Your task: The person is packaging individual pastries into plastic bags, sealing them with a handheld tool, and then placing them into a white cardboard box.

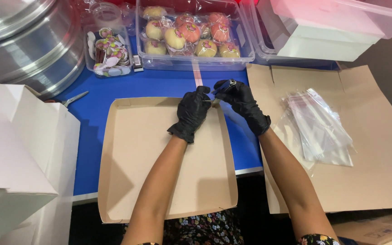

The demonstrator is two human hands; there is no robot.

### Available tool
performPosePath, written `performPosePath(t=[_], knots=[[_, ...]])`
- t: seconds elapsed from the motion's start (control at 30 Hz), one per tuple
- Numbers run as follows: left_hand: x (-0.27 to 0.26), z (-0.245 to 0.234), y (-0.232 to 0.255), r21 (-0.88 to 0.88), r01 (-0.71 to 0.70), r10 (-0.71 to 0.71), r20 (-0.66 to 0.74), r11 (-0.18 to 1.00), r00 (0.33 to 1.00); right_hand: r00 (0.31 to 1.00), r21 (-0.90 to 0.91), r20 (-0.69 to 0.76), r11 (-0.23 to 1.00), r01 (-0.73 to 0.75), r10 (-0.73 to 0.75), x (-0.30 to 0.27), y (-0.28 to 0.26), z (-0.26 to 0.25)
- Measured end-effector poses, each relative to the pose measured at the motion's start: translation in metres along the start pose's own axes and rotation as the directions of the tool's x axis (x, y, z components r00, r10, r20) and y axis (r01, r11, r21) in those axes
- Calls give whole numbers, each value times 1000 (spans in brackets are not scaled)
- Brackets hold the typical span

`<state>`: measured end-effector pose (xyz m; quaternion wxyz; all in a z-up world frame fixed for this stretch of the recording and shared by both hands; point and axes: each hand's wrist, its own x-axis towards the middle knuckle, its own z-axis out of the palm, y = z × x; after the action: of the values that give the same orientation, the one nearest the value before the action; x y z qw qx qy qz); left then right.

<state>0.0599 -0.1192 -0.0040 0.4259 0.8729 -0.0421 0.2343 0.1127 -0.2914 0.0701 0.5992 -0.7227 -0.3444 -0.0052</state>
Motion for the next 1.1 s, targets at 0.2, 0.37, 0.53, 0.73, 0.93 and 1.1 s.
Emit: performPosePath(t=[0.2,0.37,0.53,0.73,0.93,1.1], knots=[[-4,3,-1,23,102,-103,60,995,993,1000,128,-12,992,-12,14,0,-4,-1],[-4,22,-22,30,118,-120,62,993,991,1000,92,25,996,9,-11,-1,-5,7],[-10,15,-12,76,27,-23,-43,997,999,994,45,55,994,-95,93,0,-32,9],[-6,19,-13,94,7,4,-117,996,993,993,2,79,996,-88,88,2,-37,12],[-6,15,-7,61,32,-26,-95,998,995,992,-18,117,999,-34,36,-1,-11,1],[-5,14,-3,69,71,-66,-74,995,995,989,-55,147,998,17,-9,-4,-14,9]])
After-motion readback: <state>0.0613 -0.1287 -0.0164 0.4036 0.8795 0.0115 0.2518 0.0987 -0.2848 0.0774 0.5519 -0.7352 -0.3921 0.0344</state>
